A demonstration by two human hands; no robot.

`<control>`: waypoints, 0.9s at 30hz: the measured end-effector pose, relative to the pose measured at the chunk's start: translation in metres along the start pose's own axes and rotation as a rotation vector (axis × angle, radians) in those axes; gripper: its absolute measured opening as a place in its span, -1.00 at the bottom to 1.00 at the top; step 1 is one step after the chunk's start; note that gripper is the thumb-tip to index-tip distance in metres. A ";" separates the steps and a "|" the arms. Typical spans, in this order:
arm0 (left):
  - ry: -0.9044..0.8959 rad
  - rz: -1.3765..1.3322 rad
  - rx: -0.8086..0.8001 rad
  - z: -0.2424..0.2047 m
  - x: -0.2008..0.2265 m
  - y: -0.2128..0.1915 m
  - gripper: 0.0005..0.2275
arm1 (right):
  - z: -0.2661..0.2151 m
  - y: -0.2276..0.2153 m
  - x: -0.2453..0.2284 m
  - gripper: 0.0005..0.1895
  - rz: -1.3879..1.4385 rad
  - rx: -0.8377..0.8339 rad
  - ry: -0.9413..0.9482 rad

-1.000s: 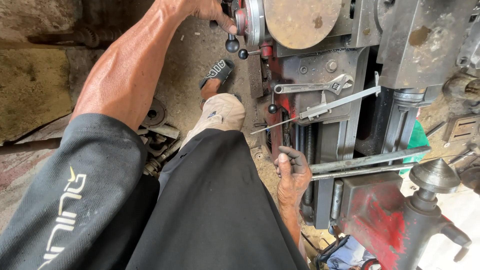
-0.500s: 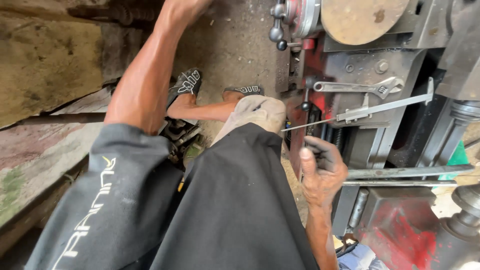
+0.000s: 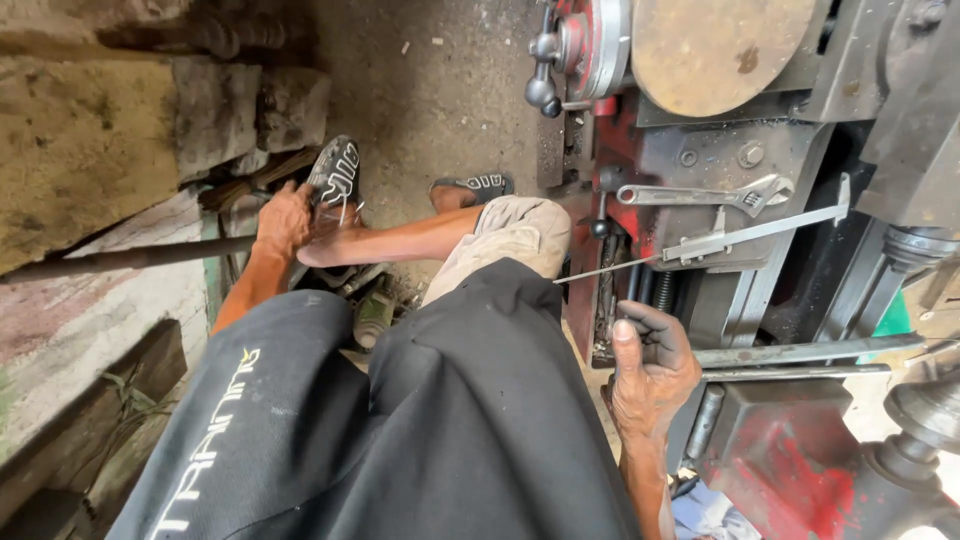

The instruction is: The person operates a metal lathe, turning a cylindrical metal workpiece mounted in the chuck. They use both hands to manipulate the handwheels and levers, adjusting the tool carriage and cross-slide while the workpiece rotates. The person briefly picks up a thin metal rod from the floor and returns it to the machine area.

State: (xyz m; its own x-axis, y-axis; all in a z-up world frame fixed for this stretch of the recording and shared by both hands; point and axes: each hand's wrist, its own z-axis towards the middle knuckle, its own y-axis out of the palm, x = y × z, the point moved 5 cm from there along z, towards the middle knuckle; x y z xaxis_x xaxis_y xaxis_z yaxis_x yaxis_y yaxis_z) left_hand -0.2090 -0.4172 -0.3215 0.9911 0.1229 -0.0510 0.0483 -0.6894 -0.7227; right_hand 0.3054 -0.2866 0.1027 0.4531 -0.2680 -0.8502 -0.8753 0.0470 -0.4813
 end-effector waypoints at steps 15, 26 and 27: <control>-0.403 -0.274 -0.157 0.062 0.094 -0.020 -0.47 | 0.001 0.009 -0.009 -0.67 -0.083 0.095 0.328; -1.150 -1.250 0.799 0.052 -0.046 -0.005 -0.57 | 0.008 0.032 -0.020 -0.76 -0.089 0.138 0.256; -0.843 -1.242 0.903 0.057 -0.036 -0.059 -0.62 | 0.014 0.037 -0.026 -0.76 -0.086 0.111 0.243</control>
State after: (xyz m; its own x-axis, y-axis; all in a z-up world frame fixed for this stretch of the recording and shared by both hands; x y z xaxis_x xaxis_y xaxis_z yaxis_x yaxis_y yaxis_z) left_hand -0.2543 -0.3404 -0.3164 0.0790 0.7293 0.6796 0.2929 0.6347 -0.7151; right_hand 0.2636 -0.2645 0.1034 0.4591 -0.4977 -0.7359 -0.8056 0.1161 -0.5810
